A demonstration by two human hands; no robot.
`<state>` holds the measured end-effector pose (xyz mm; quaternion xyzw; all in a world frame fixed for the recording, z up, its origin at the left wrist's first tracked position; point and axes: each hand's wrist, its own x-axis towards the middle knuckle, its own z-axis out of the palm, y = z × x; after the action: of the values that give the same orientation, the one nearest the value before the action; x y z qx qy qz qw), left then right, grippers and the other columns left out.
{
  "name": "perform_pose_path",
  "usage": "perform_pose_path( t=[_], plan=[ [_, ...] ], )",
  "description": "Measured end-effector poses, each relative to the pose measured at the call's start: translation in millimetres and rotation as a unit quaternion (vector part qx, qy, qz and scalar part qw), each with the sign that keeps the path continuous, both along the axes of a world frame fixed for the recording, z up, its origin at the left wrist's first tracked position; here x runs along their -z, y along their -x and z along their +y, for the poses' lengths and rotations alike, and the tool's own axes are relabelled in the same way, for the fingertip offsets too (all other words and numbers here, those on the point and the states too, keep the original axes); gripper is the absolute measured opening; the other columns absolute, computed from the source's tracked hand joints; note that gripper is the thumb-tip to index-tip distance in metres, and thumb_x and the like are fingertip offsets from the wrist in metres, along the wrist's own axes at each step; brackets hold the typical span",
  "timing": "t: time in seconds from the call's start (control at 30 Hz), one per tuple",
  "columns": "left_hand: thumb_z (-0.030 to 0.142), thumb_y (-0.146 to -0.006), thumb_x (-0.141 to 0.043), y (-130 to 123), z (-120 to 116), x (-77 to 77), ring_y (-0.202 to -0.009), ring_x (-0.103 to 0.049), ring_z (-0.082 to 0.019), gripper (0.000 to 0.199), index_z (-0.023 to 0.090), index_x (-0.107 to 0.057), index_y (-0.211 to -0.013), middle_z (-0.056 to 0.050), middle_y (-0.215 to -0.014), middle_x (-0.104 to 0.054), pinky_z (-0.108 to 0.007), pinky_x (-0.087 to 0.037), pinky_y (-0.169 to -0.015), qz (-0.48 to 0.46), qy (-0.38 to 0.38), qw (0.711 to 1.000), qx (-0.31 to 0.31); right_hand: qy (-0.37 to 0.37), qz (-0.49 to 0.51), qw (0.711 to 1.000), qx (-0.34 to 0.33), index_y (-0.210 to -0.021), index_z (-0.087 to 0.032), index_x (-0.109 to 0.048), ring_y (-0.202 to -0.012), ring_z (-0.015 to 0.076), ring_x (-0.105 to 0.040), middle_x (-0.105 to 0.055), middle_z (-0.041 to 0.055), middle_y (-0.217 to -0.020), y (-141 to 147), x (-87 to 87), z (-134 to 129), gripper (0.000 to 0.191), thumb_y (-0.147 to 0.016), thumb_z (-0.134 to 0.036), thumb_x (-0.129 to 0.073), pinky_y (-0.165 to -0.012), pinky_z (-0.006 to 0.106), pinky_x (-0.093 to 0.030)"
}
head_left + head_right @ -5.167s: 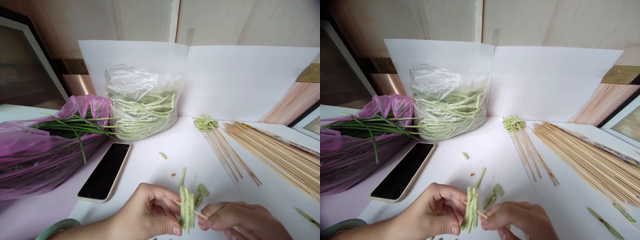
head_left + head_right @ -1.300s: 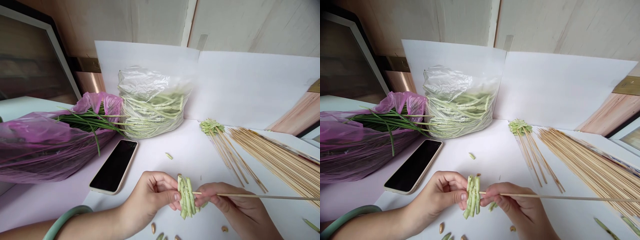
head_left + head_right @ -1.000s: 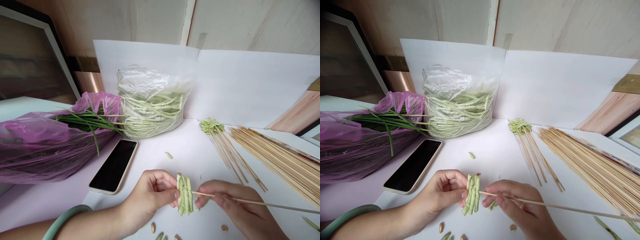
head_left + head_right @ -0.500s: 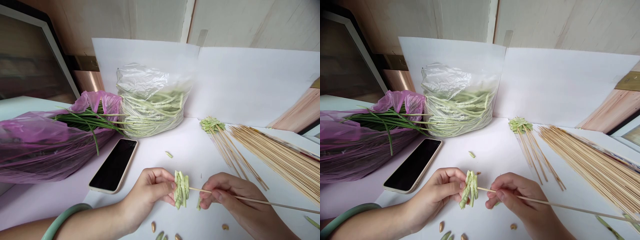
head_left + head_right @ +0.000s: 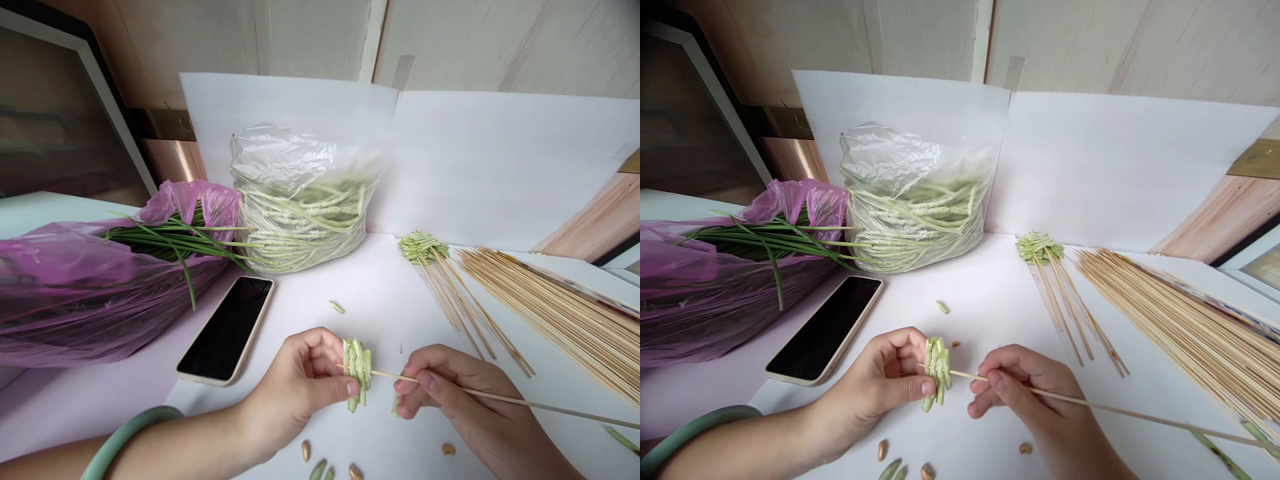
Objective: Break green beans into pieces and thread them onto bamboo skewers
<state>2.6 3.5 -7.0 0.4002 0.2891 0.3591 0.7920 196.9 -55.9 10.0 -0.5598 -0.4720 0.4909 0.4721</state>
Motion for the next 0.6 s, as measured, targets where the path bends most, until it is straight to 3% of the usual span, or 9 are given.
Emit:
perform_pose_path(
  t=[0.43,0.6],
  plan=[
    [0.021,-0.061,-0.082,0.2,0.5,-0.1,-0.059,-0.052,-0.008,0.032,0.014,-0.054,-0.073,0.001,-0.065,-0.06,-0.021,-0.042,-0.057,0.038,-0.042,0.998,0.012,-0.01,-0.013,1.0,-0.011,-0.075,-0.019,-0.064,-0.059,0.0218,-0.07,-0.072,0.0062,-0.066,-4.4,3.3,-0.4,0.03,-0.08,-0.049,-0.062,-0.063,0.035,-0.056],
    [0.036,-0.079,-0.063,2.1,-0.1,-3.3,-0.067,-0.054,-0.013,0.023,0.014,-0.059,-0.079,-0.003,-0.071,-0.059,-0.025,-0.043,-0.065,0.107,-0.12,0.987,0.016,-0.057,-0.113,0.99,-0.066,-0.076,-0.021,-0.068,-0.058,0.0217,-0.069,-0.072,0.0054,-0.058,-28.6,-11.6,1.2,0.025,-0.085,-0.042,-0.058,-0.063,0.035,-0.057]
  ],
)
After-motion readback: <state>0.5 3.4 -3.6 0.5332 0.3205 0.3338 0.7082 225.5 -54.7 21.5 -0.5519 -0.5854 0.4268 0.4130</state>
